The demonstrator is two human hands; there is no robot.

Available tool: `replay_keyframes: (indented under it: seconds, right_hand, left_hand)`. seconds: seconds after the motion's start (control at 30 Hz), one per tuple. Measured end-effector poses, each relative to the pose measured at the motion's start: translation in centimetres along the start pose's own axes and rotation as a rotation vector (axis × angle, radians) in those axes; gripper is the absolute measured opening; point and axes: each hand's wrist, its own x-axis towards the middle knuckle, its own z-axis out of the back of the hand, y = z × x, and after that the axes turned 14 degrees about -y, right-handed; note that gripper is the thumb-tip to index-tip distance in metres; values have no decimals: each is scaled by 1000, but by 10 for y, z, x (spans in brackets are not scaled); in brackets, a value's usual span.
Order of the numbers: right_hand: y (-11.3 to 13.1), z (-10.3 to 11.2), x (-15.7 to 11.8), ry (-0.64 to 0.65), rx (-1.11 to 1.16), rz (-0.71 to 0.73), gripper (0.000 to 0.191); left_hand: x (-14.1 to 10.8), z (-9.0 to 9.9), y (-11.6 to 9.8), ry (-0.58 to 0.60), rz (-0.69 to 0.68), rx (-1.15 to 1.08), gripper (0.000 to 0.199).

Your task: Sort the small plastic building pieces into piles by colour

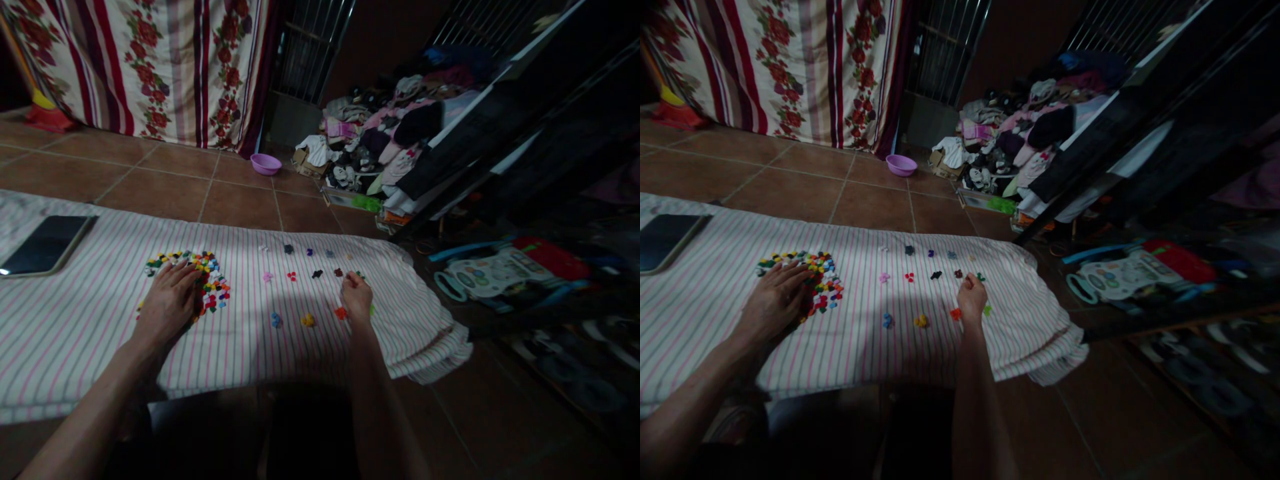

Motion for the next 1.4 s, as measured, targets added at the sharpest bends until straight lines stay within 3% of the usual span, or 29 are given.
replay_keyframes:
  seconds: [0.17, 0.57, 1.2, 1.3, 1.4]
  right_hand:
    - [2, -3, -1, 71, -26, 89, 46]
    - [3, 0, 1, 197, -14, 82, 53]
    - [5, -3, -1, 108, 140, -27, 53]
    - [19, 1, -3, 35, 106, 11, 49]
    - [49, 5, -14, -34, 140, 143, 45]
  left_hand:
    - [1, -1, -1, -9, -22, 18, 38]
    - [1, 4, -3, 5, 29, -18, 36]
    - [0, 13, 0, 27, 88, -16, 39]
    - [-2, 15, 3, 17, 97, -9, 39]
    - [-4, 16, 5, 6, 112, -15, 38]
